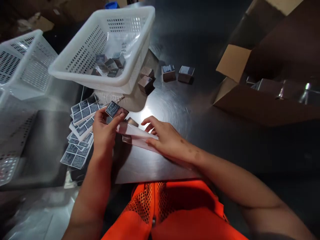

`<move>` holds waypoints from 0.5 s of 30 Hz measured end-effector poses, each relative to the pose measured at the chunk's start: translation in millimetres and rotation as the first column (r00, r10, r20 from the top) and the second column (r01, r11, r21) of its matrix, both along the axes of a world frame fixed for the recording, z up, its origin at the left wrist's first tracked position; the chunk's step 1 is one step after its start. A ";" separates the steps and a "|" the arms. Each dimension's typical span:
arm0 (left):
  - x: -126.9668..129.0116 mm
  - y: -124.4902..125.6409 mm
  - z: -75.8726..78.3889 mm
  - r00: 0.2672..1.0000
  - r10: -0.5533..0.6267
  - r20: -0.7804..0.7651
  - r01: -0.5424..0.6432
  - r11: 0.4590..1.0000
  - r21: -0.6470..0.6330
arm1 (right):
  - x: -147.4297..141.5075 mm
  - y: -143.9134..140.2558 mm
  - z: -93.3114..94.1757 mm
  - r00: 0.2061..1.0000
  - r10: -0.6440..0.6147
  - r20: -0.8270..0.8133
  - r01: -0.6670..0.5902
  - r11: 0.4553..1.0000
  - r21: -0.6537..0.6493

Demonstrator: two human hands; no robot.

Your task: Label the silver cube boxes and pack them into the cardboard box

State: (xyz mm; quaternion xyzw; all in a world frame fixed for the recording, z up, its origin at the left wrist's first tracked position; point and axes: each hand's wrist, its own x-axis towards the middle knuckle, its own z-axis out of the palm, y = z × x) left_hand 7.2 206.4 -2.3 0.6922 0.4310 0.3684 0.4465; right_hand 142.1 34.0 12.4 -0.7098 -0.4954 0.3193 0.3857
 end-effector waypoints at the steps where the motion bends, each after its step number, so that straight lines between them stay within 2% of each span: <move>1: 0.7 0.1 0.1 0.999 0.008 -0.038 -0.007 1.000 0.026 | 5.9 0.9 0.4 0.999 0.021 0.034 -0.020 0.999 -0.031; 3: 3.0 -1.8 0.3 0.992 0.032 -0.122 -0.021 0.996 0.090 | 13.7 1.9 1.1 0.981 0.099 0.166 -0.086 0.993 -0.082; 5: 6.0 -5.2 -0.4 0.983 0.057 -0.172 -0.036 0.992 0.125 | 14.4 2.1 1.5 0.924 0.137 0.358 -0.120 0.990 -0.071; 7: 8.9 -8.1 -2.2 0.981 0.085 -0.175 -0.062 0.989 0.135 | 7.9 1.7 2.5 0.828 0.068 0.557 -0.096 0.995 0.021; 9: 11.4 -10.0 -3.6 0.980 0.119 -0.160 -0.097 0.985 0.139 | -3.3 1.4 4.2 0.724 -0.042 0.688 -0.107 0.979 0.172; 12: 14.9 -14.1 -1.1 0.983 0.139 -0.119 -0.126 0.986 0.109 | -20.2 3.8 4.3 0.664 -0.106 0.740 -0.220 0.918 0.329; 15: 18.0 -23.6 5.9 0.995 0.067 -0.073 -0.070 0.997 -0.037 | -28.4 10.5 -3.7 0.656 -0.151 0.739 -0.249 0.881 0.402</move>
